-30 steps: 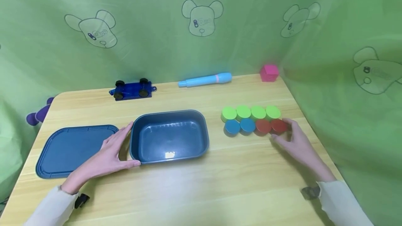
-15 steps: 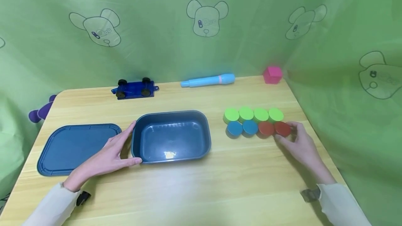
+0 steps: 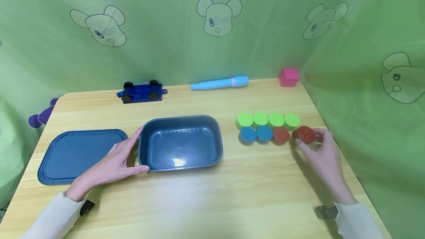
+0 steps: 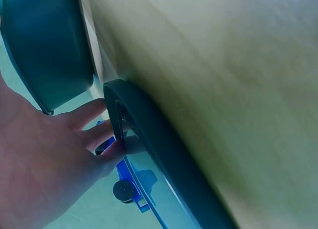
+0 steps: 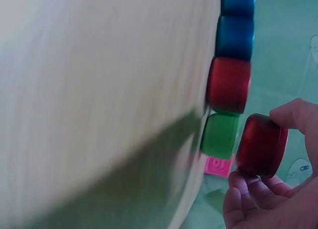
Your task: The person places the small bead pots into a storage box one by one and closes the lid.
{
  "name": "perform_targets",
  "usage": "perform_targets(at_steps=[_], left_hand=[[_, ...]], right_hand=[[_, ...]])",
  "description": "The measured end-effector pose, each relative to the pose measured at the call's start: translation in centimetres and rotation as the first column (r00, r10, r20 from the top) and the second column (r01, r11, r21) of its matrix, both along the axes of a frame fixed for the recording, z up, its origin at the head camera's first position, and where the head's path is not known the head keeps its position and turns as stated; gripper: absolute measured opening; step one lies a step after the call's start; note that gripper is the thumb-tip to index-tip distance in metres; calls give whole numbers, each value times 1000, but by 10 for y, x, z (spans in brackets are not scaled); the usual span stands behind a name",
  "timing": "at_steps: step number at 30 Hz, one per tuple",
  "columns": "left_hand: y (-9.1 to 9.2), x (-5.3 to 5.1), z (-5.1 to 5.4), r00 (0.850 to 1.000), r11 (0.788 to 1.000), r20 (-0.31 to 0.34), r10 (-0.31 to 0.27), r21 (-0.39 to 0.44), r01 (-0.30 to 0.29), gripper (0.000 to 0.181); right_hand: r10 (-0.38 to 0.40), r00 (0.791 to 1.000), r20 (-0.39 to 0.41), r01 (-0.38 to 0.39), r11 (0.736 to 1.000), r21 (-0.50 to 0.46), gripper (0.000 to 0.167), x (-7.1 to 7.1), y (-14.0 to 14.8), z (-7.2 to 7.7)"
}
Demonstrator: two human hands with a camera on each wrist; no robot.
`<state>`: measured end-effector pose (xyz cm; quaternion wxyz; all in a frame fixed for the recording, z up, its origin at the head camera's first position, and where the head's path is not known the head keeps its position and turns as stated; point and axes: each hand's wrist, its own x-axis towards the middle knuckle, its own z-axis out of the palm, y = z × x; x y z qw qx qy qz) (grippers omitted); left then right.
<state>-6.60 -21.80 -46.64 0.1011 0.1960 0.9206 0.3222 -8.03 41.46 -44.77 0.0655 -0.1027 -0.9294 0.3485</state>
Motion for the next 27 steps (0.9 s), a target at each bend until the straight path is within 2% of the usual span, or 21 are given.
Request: perform_targets(at_steps=[5,12,19,27], left_hand=[[-1,0,1,1000,1000,9,3,-3,-3,126],[0,-1,0,1000,1000,22,4,-8,-4,127],[-1,-2,4,1000,1000,22,-7,-19,8,127],[-1,-2,6,1000,1000,14,-13,-28,14,125]], right_hand=[[17,999,-47,-17,1000,-15,72,3,-19,11],[99,990,-99,-103,994,-37,66,2,-56,24],[209,969,-133,-221,972,-77,61,-5,-98,32],[304,942,-145,-320,942,-101,59,-18,-140,33]])
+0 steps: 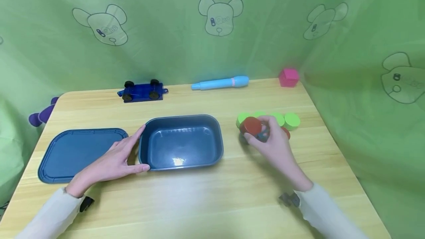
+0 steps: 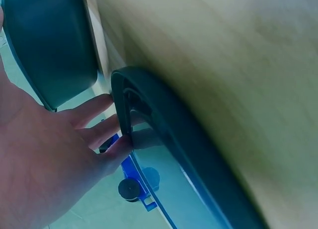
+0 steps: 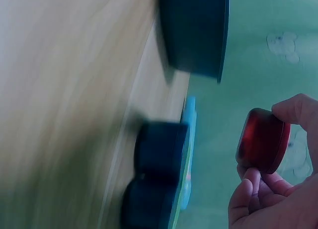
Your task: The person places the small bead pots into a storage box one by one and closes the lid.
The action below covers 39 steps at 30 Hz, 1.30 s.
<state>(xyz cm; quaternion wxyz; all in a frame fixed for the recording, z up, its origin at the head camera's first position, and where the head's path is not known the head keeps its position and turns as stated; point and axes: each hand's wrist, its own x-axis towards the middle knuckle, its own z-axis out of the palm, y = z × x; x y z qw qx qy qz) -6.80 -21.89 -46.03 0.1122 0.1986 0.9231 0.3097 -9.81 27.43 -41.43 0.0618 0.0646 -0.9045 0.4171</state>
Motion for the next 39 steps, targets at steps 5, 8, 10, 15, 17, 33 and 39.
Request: perform_targets(at_steps=[5,8,10,15,17,33,39], left_hand=[[2,0,-1,1000,1000,5,3,-5,-3,125],[1,0,-1,1000,1000,0,4,-11,-4,124],[1,0,-1,1000,1000,-10,2,-17,-2,124],[1,1,0,1000,1000,-17,2,-20,-2,123],[1,2,1,1000,1000,-4,7,-17,-8,123],[0,2,3,1000,1000,25,-4,-7,4,123],[3,-2,4,999,1000,44,-10,-2,10,122]], right_hand=[[48,999,17,-48,999,-4,58,-5,-22,-1],[87,996,28,-87,996,-10,58,-8,-36,-1],[118,992,40,-118,993,-21,58,-11,-46,0],[202,977,72,-198,978,-59,59,-19,-69,5],[225,970,92,-219,973,-70,60,-21,-78,5],[393,883,257,-396,917,-43,55,-28,-168,-1],[405,871,277,-426,905,16,52,-28,-193,-16]])
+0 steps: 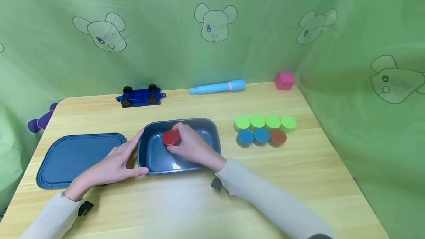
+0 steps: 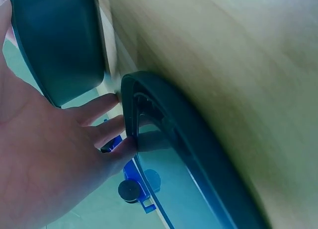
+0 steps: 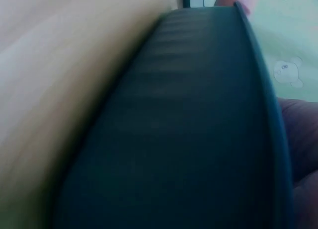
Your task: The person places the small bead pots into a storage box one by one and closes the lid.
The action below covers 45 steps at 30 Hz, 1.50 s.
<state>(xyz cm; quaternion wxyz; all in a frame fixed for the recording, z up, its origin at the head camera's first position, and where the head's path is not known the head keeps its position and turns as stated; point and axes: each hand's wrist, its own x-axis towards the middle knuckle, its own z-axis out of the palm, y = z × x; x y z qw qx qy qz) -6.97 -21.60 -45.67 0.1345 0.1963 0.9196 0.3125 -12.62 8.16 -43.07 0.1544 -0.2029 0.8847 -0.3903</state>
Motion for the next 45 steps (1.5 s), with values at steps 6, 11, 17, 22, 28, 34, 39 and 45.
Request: perform_targets(at_steps=[6,11,17,22,28,34,39,45], left_hand=[[0,-1,0,1000,1000,10,-2,2,2,121],[0,0,0,1000,1000,21,1,6,-1,121],[0,1,-3,999,1000,32,2,7,-2,121],[0,2,-3,999,1000,39,6,10,-6,121],[-1,1,-5,999,1000,37,10,11,-10,121],[1,-3,-5,1000,1000,28,3,0,-3,120],[0,-2,-3,1000,1000,29,3,-8,-3,121],[-2,0,-1,1000,999,23,2,-33,-1,121]], right_hand=[[0,1000,11,-1,996,84,53,0,-18,-11],[25,999,24,-27,994,102,56,0,-27,-15],[-9,999,51,4,994,109,62,2,-33,-17],[-25,995,97,20,998,52,67,4,-36,-19],[-5,993,119,8,1000,-22,61,7,-37,-17],[-12,993,120,19,998,-57,54,12,-26,-10],[-38,998,48,43,993,-107,49,14,-9,-1],[-100,995,-23,95,980,-175,48,12,13,12]])
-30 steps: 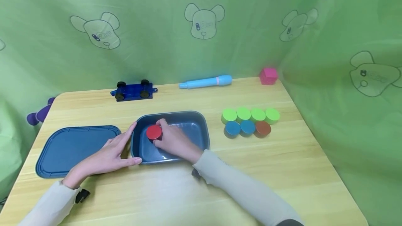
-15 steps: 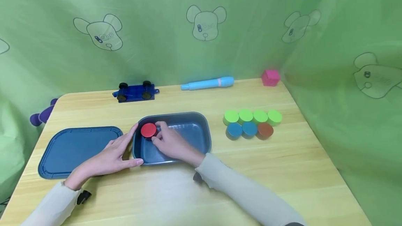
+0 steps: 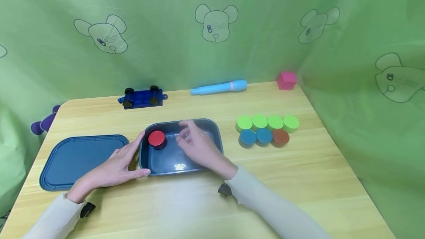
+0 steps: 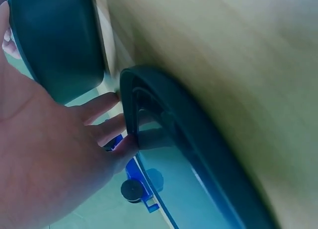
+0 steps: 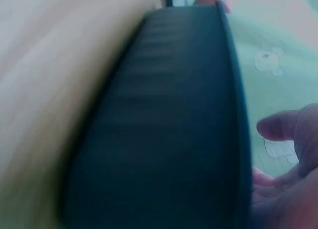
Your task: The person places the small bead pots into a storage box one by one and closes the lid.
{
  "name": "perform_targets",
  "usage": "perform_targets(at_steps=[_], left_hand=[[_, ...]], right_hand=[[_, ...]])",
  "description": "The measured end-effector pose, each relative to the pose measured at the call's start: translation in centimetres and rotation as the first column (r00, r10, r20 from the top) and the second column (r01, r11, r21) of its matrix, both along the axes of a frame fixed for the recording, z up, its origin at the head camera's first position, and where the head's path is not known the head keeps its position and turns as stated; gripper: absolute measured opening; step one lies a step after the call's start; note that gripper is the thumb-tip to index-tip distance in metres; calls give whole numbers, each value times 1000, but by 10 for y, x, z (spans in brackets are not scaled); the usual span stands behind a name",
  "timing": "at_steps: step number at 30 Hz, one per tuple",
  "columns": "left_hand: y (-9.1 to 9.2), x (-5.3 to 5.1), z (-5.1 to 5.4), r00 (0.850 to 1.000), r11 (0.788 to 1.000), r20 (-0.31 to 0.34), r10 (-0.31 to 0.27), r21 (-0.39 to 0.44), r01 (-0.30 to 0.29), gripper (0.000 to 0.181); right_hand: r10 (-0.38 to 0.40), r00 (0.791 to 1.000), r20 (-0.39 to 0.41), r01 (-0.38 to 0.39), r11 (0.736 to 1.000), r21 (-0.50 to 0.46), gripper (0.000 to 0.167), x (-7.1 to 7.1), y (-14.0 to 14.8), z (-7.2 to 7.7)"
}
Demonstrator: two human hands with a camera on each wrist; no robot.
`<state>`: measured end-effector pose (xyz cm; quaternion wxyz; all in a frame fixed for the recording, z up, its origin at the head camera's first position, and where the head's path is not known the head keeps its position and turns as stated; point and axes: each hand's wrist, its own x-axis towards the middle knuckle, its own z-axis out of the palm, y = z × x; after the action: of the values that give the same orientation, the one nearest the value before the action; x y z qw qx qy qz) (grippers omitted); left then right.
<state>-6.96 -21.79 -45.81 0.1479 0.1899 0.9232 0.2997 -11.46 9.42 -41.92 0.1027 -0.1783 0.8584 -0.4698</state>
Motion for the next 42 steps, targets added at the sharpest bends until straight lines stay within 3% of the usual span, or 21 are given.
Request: perform_targets(at_steps=[5,9,15,22,31,42], left_hand=[[-1,-2,6,1000,1000,-1,-9,-15,9,122],[-1,-2,5,1000,1000,-3,-6,-23,6,122],[3,-2,3,1000,999,-3,16,-31,-16,122],[4,-1,2,998,999,-63,28,-23,-29,122],[3,-1,2,998,999,-38,40,-30,-42,121],[4,-1,2,999,999,-37,28,-32,-29,122]], right_hand=[[-33,998,-51,32,999,-19,51,-8,16,6],[-40,998,-56,40,999,-5,49,-9,32,6],[-61,997,-51,61,998,-13,47,-2,63,4],[-124,989,-79,120,992,-48,41,3,95,8],[-225,966,-128,212,971,-106,36,10,135,10],[-287,935,-210,292,956,-6,39,20,186,4]])
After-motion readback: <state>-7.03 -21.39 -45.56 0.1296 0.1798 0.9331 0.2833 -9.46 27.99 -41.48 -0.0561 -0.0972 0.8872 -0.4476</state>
